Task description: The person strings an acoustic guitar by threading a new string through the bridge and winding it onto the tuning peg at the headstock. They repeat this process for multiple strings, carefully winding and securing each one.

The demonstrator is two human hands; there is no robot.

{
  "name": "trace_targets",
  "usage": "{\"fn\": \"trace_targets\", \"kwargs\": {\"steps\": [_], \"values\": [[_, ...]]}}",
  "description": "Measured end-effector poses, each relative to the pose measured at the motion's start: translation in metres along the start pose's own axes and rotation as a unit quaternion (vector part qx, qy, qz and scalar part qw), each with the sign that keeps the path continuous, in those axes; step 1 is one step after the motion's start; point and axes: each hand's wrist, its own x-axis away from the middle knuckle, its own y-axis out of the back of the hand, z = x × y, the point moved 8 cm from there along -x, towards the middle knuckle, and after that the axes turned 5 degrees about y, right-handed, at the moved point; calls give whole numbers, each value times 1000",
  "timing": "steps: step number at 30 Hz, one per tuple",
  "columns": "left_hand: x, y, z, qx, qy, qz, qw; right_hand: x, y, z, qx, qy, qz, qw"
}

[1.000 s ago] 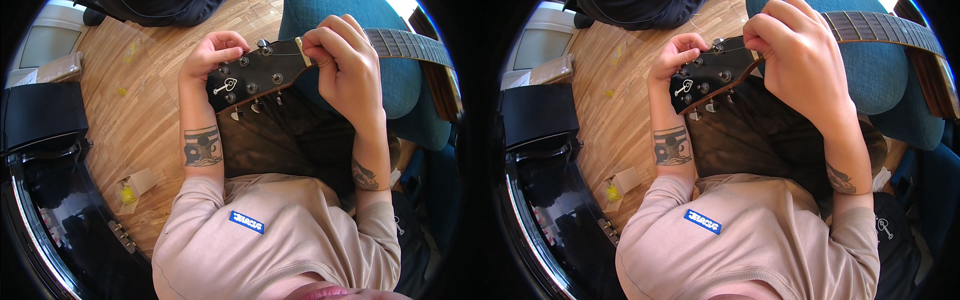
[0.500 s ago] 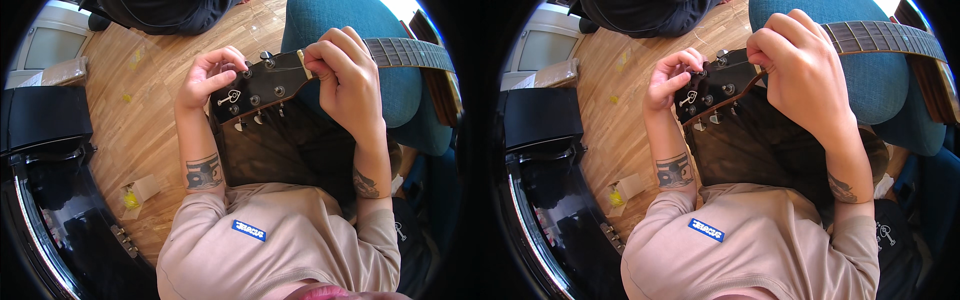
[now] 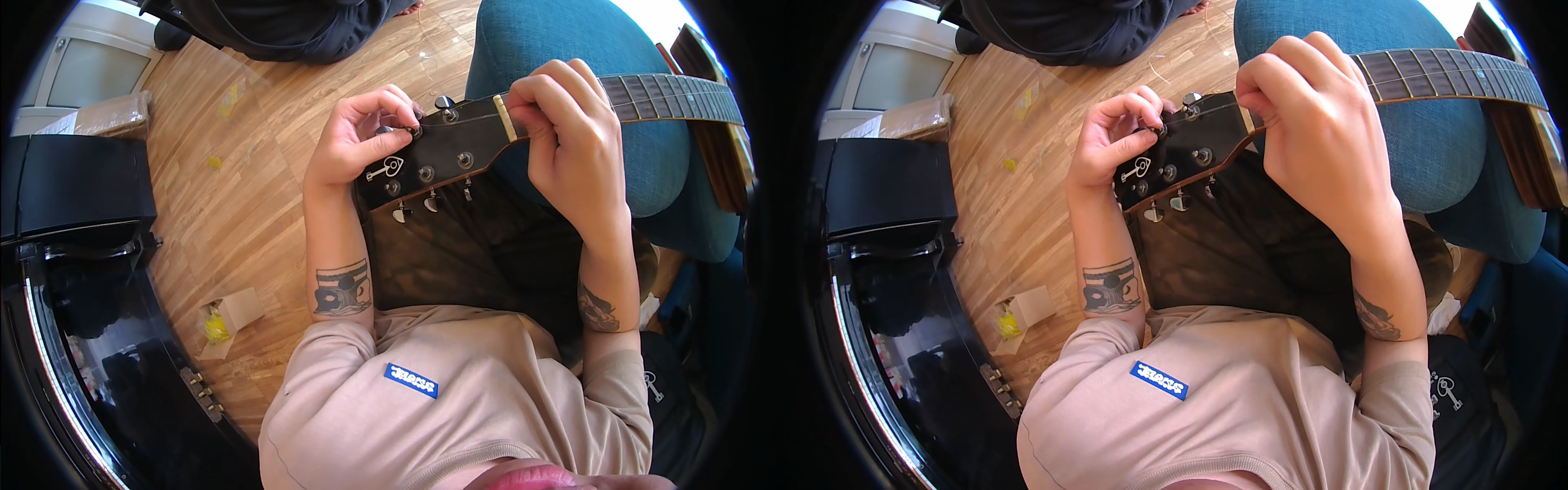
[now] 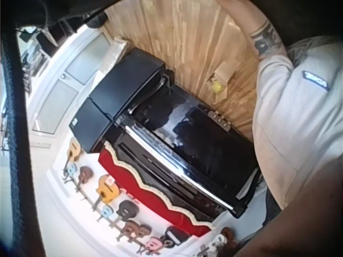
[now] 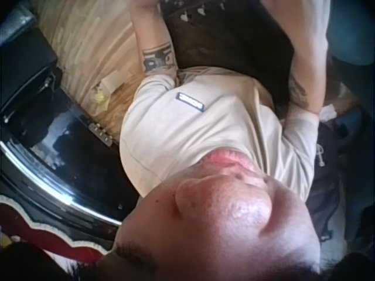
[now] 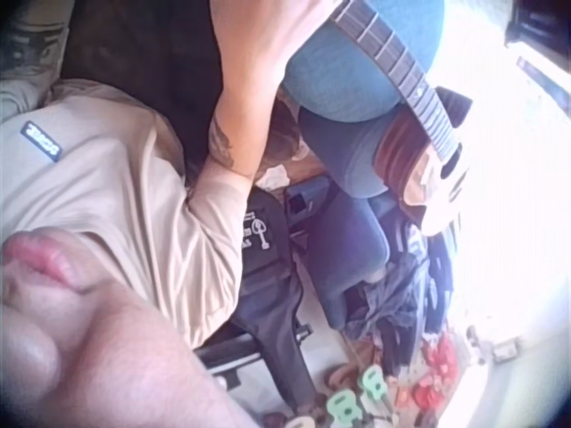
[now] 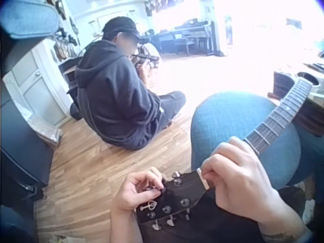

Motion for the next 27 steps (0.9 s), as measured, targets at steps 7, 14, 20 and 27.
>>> {"fn": "trace_targets", "kwargs": {"steps": [7, 14, 20, 27], "values": [[3, 4, -2, 6, -30, -24, 999, -2, -4, 0, 28, 10, -5, 1000], [7, 7, 0, -8, -25, -54, 998, -2, -9, 6, 60, 32, 17, 998], [6, 4, -6, -4, -45, -76, 996, -4, -19, 29, 22, 69, 23, 997], [2, 3, -9, 0, -48, -66, 997, -13, -42, 43, -19, 96, 86, 991]]}}
